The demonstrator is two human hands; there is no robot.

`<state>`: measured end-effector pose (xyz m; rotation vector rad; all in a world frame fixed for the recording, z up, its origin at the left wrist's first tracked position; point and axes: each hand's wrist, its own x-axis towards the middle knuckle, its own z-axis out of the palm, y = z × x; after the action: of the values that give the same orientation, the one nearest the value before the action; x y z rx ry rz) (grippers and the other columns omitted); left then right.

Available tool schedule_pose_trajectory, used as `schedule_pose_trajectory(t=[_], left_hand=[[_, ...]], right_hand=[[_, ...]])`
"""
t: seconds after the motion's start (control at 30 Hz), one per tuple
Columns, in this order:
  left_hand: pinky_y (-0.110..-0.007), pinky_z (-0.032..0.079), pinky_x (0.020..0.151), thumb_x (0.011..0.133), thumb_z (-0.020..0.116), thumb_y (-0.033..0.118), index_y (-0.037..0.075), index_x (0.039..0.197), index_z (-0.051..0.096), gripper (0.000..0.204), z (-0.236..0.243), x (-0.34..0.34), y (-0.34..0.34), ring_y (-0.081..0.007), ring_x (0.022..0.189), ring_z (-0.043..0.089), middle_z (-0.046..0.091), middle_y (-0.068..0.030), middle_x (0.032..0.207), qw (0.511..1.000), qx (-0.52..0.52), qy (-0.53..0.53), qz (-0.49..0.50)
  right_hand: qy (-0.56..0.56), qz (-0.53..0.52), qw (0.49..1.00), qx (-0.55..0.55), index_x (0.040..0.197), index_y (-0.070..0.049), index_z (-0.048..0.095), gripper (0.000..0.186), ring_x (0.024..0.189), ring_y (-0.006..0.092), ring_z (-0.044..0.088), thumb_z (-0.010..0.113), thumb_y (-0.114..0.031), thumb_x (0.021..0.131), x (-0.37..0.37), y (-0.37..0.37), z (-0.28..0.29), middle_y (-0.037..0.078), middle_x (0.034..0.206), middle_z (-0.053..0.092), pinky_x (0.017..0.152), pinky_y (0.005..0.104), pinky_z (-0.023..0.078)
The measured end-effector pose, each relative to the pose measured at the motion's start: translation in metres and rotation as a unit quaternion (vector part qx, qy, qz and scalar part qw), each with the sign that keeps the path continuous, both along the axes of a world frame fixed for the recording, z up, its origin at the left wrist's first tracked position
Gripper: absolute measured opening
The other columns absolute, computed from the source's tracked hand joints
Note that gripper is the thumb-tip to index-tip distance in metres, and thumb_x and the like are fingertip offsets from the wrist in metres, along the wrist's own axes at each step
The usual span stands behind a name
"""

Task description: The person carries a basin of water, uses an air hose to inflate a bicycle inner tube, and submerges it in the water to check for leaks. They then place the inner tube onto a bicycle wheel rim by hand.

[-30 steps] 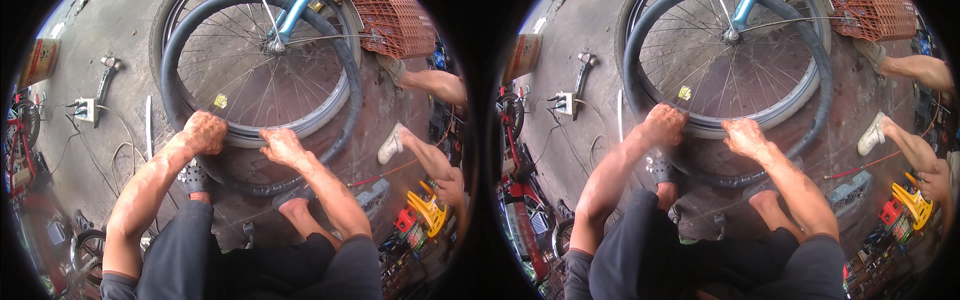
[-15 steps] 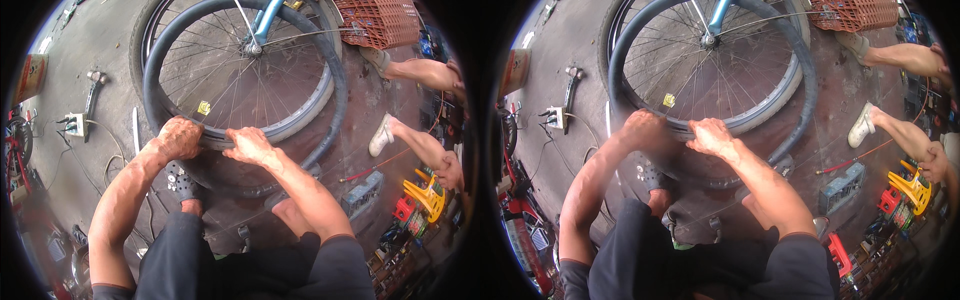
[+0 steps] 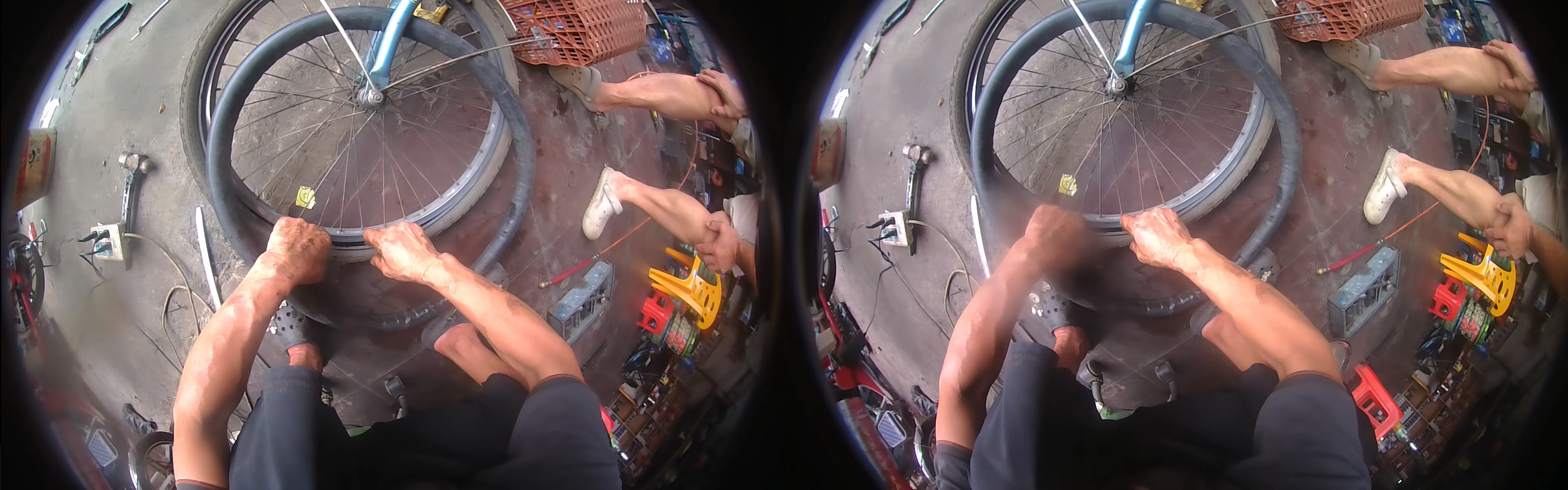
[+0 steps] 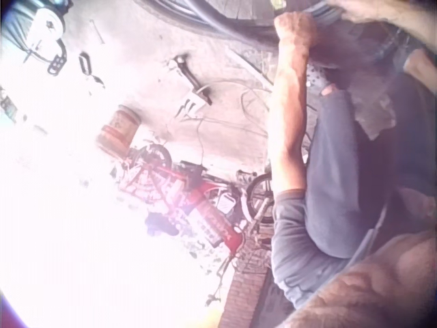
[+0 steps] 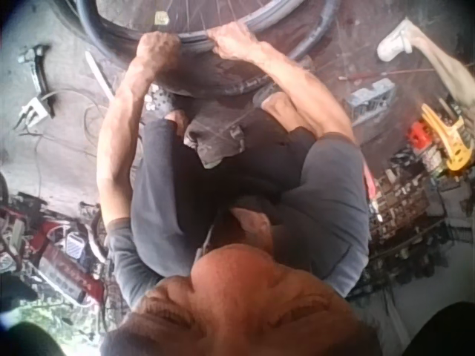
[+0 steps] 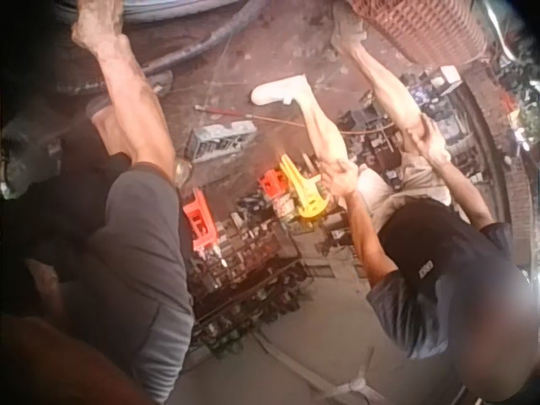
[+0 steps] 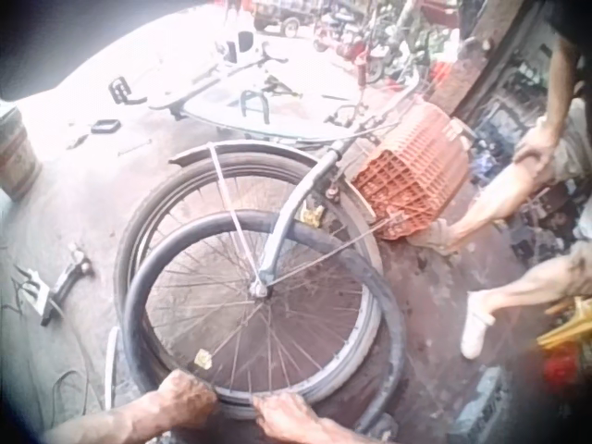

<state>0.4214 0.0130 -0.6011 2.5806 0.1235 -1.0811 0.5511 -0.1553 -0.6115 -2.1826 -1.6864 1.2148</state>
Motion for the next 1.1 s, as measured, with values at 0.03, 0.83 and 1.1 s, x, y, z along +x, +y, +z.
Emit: schedule_pose_trajectory(t=[0.03,0.83,1.1], left_hand=[[-0.036,0.054,0.074,0.075,0.061,0.016,0.008,0.086,0.072,0.018,0.001,0.001,0.0,-0.0245,0.084,0.07,0.072,-0.0098,0.083,1.0,0.001,0.013,-0.004],[-0.039,0.045,0.088,0.078,0.055,0.013,0.005,0.089,0.065,0.017,0.001,-0.035,0.015,-0.0269,0.087,0.067,0.069,-0.0124,0.082,0.991,0.016,-0.135,0.01],[-0.04,0.052,0.072,0.071,0.062,0.014,0.006,0.085,0.067,0.017,-0.001,-0.02,-0.002,-0.0285,0.076,0.069,0.069,-0.0138,0.077,0.994,-0.008,-0.108,0.023]], right_hand=[[0.007,-0.022,1.0,0.02,0.092,-0.002,0.06,0.022,0.079,0.0385,0.065,0.063,-0.01,0.072,-0.006,0.001,-0.002,0.018,0.077,0.065,0.07,0.048,0.051],[-0.014,0.109,0.993,-0.038,0.097,-0.002,0.063,0.028,0.078,0.0359,0.066,0.07,-0.015,0.073,0.048,-0.007,0.014,0.017,0.075,0.066,0.067,0.0459,0.052],[0.016,-0.004,1.0,0.01,0.096,-0.005,0.063,0.024,0.078,0.0376,0.064,0.065,-0.01,0.073,0.018,-0.015,0.002,0.017,0.077,0.065,0.07,0.0477,0.05]])
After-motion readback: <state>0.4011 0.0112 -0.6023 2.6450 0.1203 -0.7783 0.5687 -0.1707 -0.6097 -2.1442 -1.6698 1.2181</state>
